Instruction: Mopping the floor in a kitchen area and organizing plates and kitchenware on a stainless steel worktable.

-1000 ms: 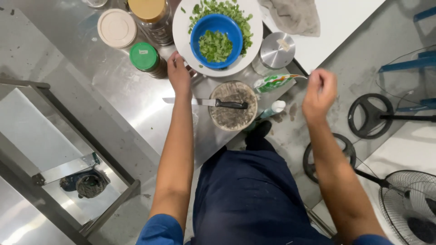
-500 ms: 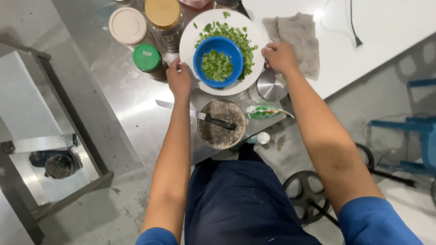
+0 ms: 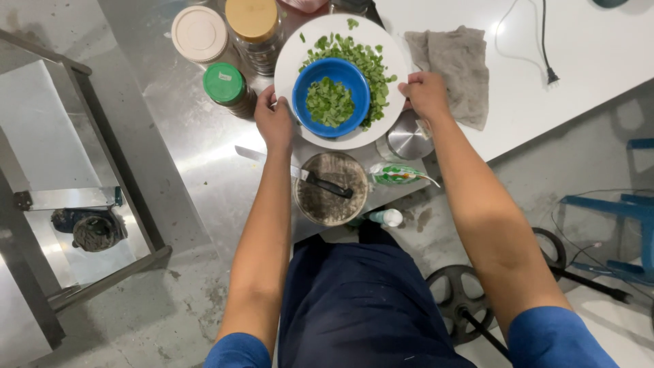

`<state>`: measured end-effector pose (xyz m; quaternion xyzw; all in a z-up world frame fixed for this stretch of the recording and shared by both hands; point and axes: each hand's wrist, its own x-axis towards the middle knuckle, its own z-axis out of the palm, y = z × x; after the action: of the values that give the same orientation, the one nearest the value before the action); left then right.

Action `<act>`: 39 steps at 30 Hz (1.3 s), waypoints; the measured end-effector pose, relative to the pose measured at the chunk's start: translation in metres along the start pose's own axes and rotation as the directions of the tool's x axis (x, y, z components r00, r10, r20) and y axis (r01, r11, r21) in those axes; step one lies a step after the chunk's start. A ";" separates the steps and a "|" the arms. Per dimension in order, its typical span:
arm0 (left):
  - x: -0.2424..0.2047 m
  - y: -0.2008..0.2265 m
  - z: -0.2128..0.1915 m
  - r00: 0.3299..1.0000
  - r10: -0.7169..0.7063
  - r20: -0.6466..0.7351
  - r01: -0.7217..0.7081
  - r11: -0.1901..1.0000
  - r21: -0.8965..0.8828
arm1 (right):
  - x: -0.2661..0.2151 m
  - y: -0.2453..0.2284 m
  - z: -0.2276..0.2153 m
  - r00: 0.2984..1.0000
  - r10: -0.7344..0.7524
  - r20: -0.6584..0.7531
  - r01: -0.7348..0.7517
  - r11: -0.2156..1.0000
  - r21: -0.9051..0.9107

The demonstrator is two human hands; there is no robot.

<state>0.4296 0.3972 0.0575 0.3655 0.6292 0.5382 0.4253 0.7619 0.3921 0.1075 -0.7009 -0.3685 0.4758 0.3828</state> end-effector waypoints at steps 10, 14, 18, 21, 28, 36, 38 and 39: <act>-0.028 -0.002 -0.051 0.982 -0.155 0.110 0.188 0.728 -0.659 | -0.040 -0.016 0.022 0.988 -0.080 0.135 0.056 0.983 0.174; -0.070 0.052 -0.087 0.968 -0.235 0.093 0.238 0.725 -0.647 | -0.066 -0.020 0.052 0.978 -0.019 0.208 -0.006 0.993 0.119; -0.091 0.058 -0.120 0.966 -0.260 0.011 0.202 0.722 -0.661 | -0.077 -0.031 0.061 0.971 -0.044 0.235 0.053 0.998 -0.031; -0.104 0.054 -0.143 0.975 -0.223 -0.024 0.153 0.738 -0.658 | -0.047 -0.023 0.041 0.969 -0.245 0.035 0.240 0.896 -0.374; -0.124 0.060 -0.171 0.965 -0.235 -0.114 0.105 0.750 -0.653 | 0.049 0.028 -0.002 0.947 -0.318 -0.033 0.235 0.762 -0.603; -0.137 0.058 -0.190 0.957 -0.257 -0.133 0.097 0.717 -0.691 | 0.073 0.043 -0.005 0.995 0.071 0.076 -0.066 0.996 -0.060; -0.138 0.055 -0.193 0.955 -0.266 -0.135 0.102 0.717 -0.690 | 0.075 0.045 -0.008 0.989 0.076 0.127 -0.078 0.997 0.015; -0.138 0.050 -0.196 0.955 -0.262 -0.136 0.097 0.715 -0.692 | 0.074 0.044 -0.009 0.987 0.098 0.125 -0.115 0.985 0.130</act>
<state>0.2990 0.2070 0.1383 0.0588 0.4660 0.7237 0.5057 0.7975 0.4360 0.0426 -0.6625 -0.3189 0.5602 0.3815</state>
